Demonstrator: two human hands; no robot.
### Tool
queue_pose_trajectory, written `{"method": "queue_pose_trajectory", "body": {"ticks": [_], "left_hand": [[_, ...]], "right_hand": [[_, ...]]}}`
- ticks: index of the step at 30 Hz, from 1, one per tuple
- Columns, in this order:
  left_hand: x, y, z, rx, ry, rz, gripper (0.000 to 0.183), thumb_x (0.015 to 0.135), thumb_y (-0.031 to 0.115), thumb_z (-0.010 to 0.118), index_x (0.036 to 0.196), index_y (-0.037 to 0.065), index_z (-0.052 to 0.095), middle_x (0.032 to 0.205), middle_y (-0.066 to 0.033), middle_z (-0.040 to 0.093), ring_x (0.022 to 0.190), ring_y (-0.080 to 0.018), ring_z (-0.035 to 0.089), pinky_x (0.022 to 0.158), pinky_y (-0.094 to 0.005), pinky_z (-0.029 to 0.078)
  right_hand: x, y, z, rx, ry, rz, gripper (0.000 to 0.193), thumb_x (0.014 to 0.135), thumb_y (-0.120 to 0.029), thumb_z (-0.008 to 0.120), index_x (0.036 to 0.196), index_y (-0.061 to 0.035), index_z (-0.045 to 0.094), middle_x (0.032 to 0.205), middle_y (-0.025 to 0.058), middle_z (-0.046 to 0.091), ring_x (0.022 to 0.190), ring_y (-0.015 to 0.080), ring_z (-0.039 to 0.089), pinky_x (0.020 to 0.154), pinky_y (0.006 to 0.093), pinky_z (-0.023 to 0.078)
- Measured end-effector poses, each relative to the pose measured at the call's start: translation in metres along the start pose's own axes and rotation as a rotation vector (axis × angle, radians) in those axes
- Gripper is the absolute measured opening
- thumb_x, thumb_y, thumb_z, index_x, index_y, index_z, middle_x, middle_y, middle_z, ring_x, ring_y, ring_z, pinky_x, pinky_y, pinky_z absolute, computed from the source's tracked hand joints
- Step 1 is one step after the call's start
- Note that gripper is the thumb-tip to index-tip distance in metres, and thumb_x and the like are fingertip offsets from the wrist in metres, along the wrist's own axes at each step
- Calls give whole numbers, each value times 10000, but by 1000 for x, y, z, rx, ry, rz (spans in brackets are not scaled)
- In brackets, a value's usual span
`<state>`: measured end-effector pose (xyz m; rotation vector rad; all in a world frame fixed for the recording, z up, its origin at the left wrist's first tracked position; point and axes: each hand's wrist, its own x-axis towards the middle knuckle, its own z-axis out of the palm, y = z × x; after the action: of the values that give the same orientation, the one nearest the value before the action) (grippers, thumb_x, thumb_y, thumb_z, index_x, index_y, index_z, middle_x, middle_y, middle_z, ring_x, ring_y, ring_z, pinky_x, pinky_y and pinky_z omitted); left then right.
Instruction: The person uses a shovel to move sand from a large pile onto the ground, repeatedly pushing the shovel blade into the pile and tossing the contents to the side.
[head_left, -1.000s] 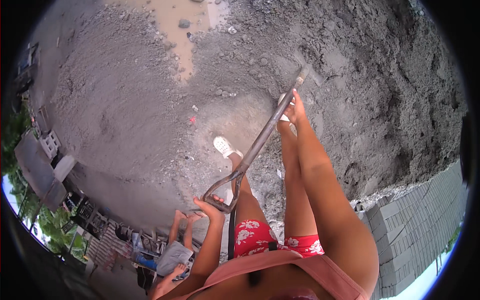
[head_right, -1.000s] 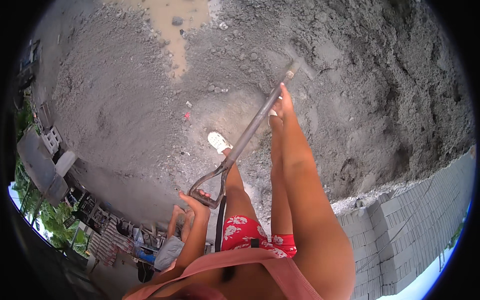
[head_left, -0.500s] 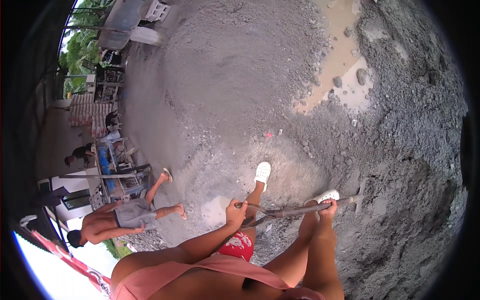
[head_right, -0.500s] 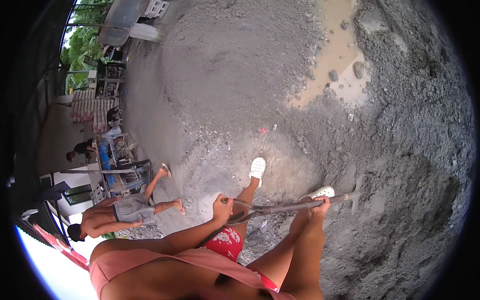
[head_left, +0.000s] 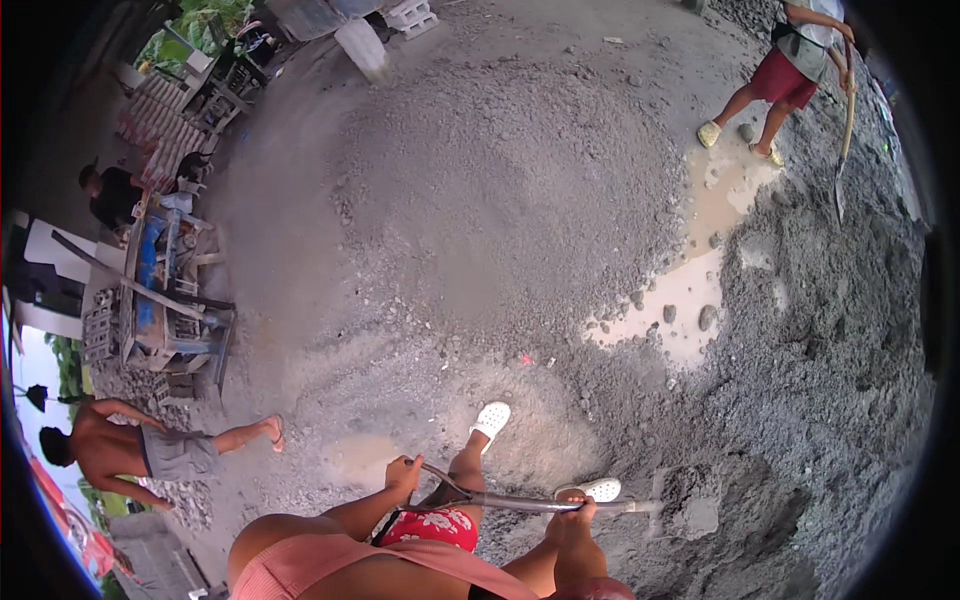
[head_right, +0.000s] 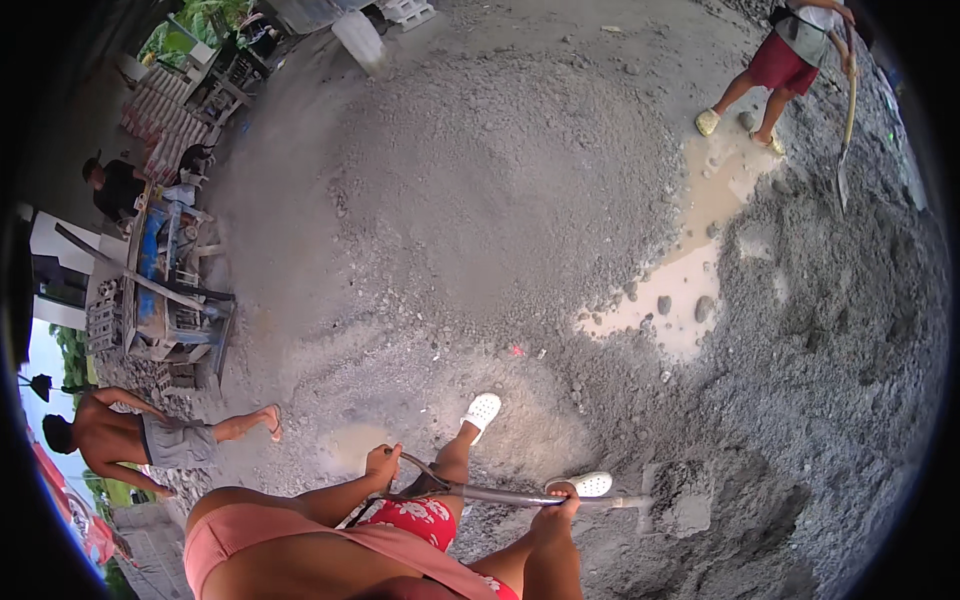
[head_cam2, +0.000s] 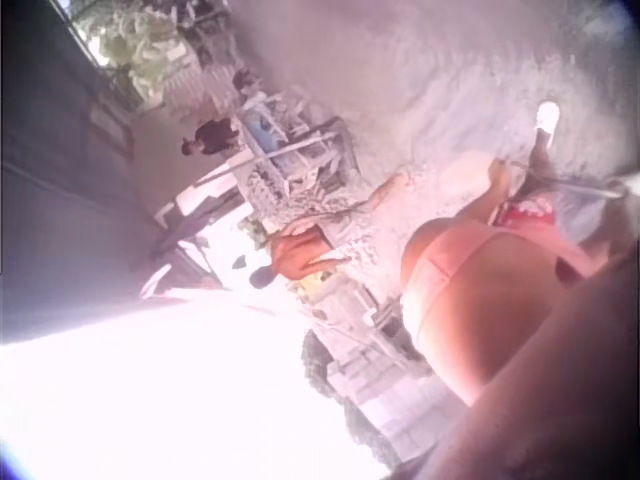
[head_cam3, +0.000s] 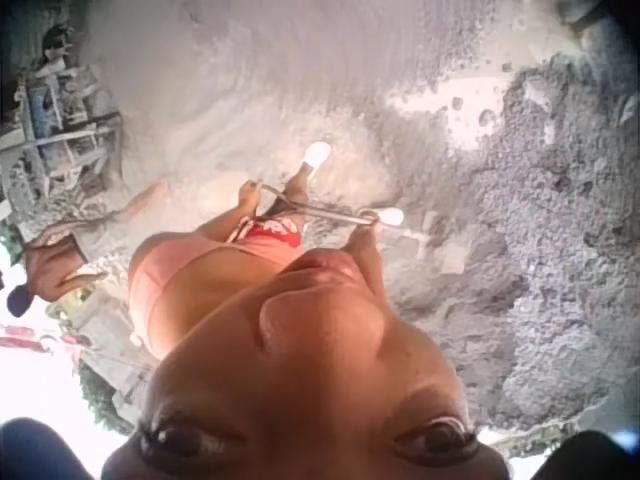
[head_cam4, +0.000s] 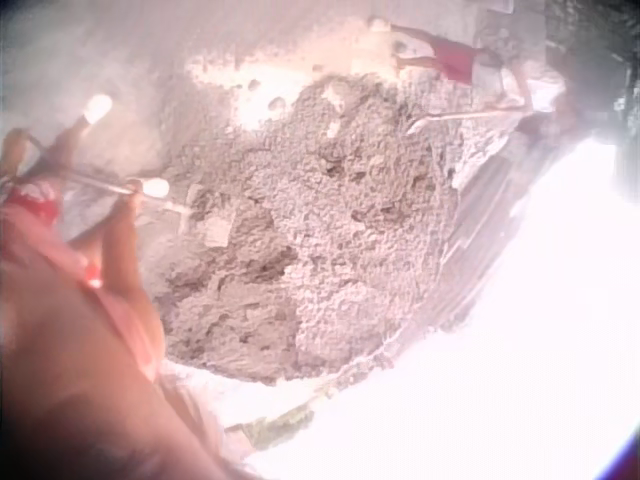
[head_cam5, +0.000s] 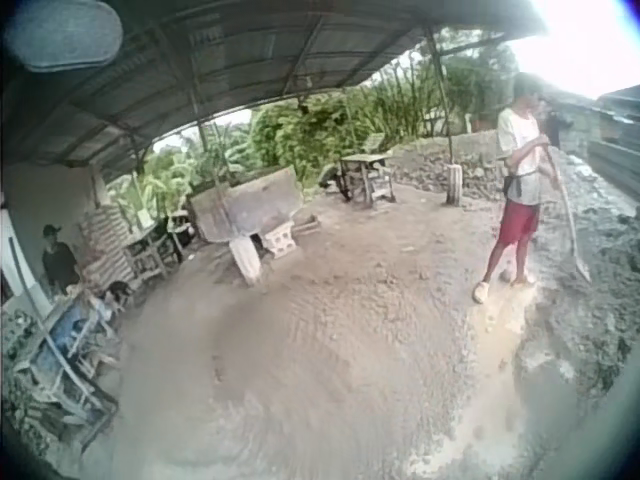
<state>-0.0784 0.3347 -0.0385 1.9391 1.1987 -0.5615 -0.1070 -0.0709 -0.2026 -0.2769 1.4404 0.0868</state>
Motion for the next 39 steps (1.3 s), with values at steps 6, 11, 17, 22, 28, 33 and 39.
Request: {"method": "queue_pose_trajectory", "body": {"ticks": [6,11,17,22,28,33,39], "left_hand": [[43,-66,-60,-242,-52,-212,534,820,496,497,587,17,525,457,-91,522,359,-202,514,399,-327,432],[59,-98,-56,-536,-146,-451,574,823,532,473,582,12,505,464,-109,494,351,-238,498,369,-376,432],[53,-92,-29,-997,-479,-598,650,820,644,366,611,40,485,459,-78,444,386,-237,486,407,-394,454],[38,-36,-43,-809,-801,-755,697,823,697,200,565,96,441,452,-63,443,380,-232,441,418,-350,421],[82,-74,-99,-1212,-488,-605,688,809,705,241,632,75,457,511,-72,478,399,-234,444,480,-410,441],[86,-80,-200,-1068,-251,-423,553,832,576,421,745,36,502,538,-89,493,422,-224,504,430,-396,472],[28,39,-276,-629,-195,-76,457,826,435,502,724,-8,548,540,-93,536,412,-211,524,416,-341,446]], "right_hand": [[-110,52,133,-241,195,-146,154,757,-131,428,622,-115,357,543,43,375,497,184,391,522,327,393],[-121,59,209,-570,216,-489,127,720,-121,497,709,5,487,636,147,514,528,273,546,504,405,470],[-169,119,388,-980,44,-893,267,680,-66,578,892,39,455,681,112,524,497,207,545,428,334,448],[-238,206,503,-1554,75,-1351,384,631,-146,658,931,37,503,819,182,602,699,271,625,614,334,502],[-281,252,499,-1147,-293,-862,252,670,-78,626,822,40,464,691,120,527,535,238,548,496,370,478],[-252,213,430,-876,-287,-490,150,712,-38,597,776,0,467,679,111,504,567,235,524,523,367,483],[-189,123,276,-603,-165,-257,52,709,-109,512,696,-97,463,642,17,484,591,187,486,731,376,432]]}}
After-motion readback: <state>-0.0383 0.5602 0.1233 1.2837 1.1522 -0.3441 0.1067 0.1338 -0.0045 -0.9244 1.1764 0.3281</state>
